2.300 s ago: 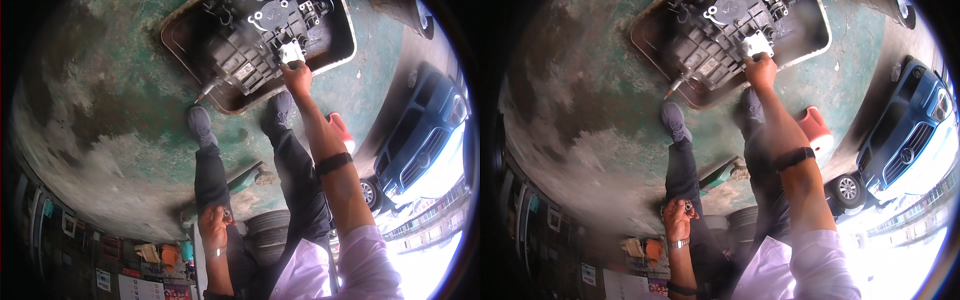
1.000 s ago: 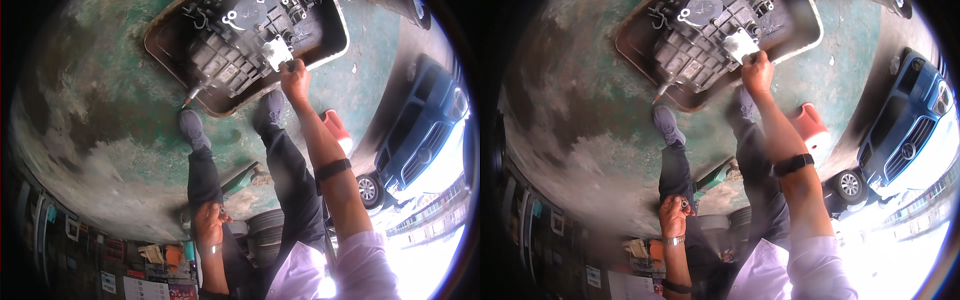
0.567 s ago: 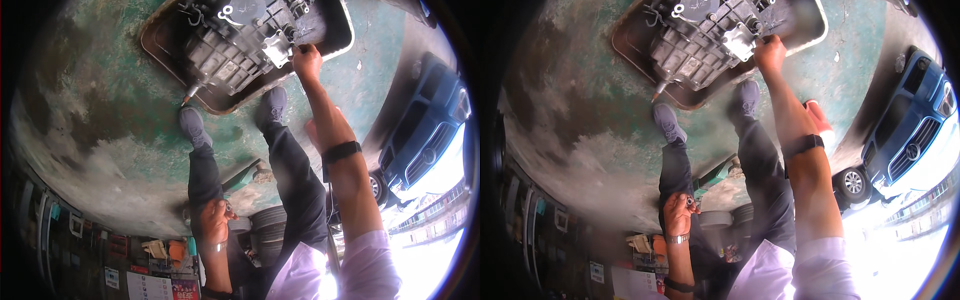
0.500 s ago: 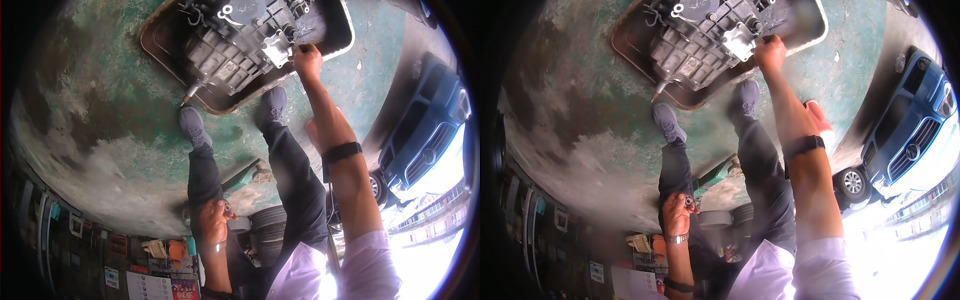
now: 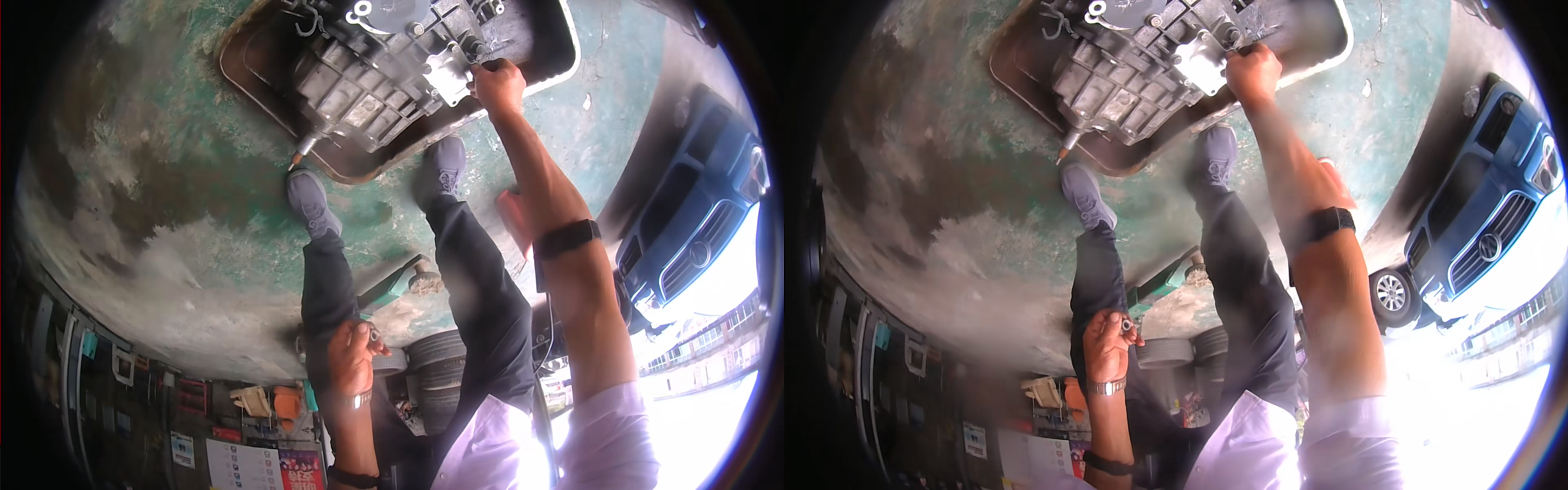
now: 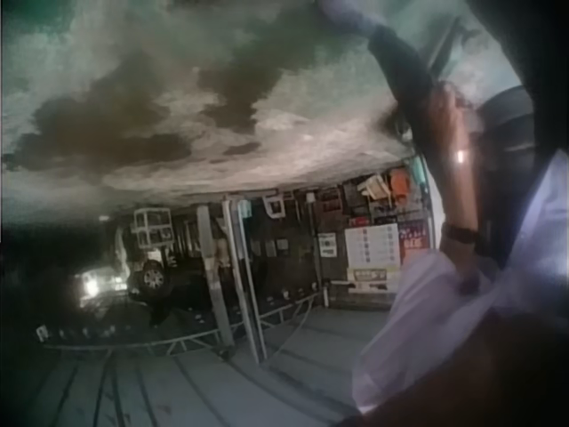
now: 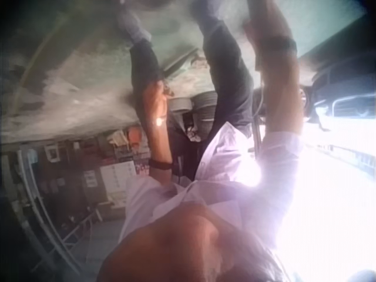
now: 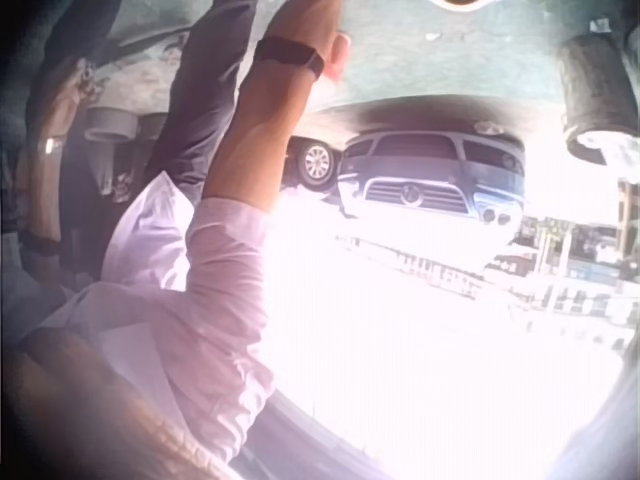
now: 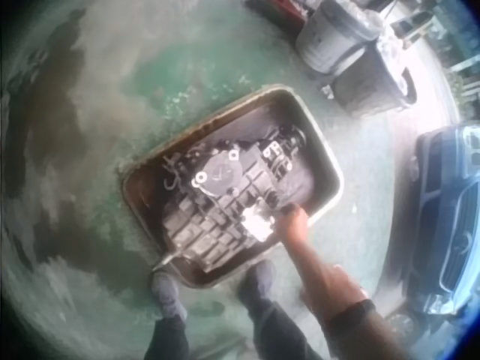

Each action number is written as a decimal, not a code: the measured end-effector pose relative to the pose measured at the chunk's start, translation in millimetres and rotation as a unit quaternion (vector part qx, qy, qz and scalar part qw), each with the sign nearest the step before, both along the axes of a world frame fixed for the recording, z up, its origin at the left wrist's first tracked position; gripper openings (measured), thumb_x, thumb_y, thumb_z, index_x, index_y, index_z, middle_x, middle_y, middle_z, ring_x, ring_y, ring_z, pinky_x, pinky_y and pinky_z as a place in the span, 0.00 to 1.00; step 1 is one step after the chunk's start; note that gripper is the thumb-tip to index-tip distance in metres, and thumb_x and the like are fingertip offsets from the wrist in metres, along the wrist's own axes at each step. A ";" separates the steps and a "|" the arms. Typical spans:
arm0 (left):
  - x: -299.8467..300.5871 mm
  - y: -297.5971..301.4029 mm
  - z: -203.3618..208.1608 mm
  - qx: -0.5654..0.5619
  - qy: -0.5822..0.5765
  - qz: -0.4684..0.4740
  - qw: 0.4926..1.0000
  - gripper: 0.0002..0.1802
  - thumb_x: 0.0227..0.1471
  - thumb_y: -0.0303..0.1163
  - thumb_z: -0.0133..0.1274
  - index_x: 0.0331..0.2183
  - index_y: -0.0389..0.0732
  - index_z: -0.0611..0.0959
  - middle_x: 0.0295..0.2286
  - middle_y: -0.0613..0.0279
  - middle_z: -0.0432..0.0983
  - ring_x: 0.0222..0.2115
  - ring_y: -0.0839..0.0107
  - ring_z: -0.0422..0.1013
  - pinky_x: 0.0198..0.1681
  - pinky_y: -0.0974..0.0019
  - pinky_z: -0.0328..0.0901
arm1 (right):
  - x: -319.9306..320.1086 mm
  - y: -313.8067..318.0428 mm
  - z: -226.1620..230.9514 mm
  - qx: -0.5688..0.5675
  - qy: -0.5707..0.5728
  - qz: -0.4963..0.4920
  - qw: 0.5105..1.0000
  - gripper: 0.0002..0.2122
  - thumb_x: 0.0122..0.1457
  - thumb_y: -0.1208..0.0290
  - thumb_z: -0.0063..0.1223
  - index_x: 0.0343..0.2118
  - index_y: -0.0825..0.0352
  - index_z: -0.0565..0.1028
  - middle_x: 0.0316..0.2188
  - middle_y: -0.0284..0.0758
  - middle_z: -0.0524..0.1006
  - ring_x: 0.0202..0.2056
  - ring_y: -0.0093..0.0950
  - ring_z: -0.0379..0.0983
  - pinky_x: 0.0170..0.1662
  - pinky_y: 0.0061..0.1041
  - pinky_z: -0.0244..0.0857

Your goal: The person retrieves a socket from a tool cart, then walks to a blue parts bin and picks up a bolt. They return to the tool cart, select a ratchet and a socket, and assemble them into a socket wrench. The person then walks back toward the engine part on the floor.

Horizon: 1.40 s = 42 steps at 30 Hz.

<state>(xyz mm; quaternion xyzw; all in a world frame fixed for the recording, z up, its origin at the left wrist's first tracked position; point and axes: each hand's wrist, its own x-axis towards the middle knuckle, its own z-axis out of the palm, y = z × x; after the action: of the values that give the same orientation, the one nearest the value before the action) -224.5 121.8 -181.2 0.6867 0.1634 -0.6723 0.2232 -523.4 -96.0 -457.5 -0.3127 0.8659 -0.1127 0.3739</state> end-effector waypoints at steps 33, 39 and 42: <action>14.2 6.5 -1.2 -0.002 -0.013 0.002 1.000 0.08 0.54 0.33 0.49 0.30 0.38 0.74 0.22 0.63 0.70 0.20 0.74 0.67 0.22 0.66 0.67 | 29.4 -17.4 27.3 -0.164 0.067 0.197 0.964 0.09 0.52 0.68 0.53 0.29 0.70 0.74 0.19 0.39 0.78 0.24 0.26 0.77 0.29 0.22 0.68; 16.3 6.3 -4.3 -0.007 0.003 0.011 1.000 0.08 0.55 0.32 0.48 0.29 0.37 0.74 0.22 0.63 0.70 0.20 0.74 0.67 0.22 0.66 0.67 | 29.5 -24.6 33.0 -0.117 0.156 0.283 0.939 0.09 0.51 0.63 0.53 0.28 0.63 0.73 0.19 0.43 0.75 0.26 0.45 0.73 0.31 0.38 0.66; 14.5 4.5 -7.1 -0.005 0.013 0.013 1.000 0.08 0.55 0.32 0.48 0.29 0.37 0.74 0.22 0.63 0.70 0.20 0.74 0.67 0.23 0.66 0.67 | 30.3 -25.9 38.6 -0.117 0.134 0.305 0.936 0.08 0.51 0.65 0.50 0.27 0.64 0.70 0.23 0.47 0.75 0.29 0.48 0.72 0.34 0.42 0.66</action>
<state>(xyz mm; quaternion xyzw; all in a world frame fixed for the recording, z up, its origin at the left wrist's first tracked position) -210.0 126.3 -188.3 0.6747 0.1721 -0.6789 0.2330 -493.1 -121.9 -418.9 -0.6156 0.7515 -0.0509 0.2317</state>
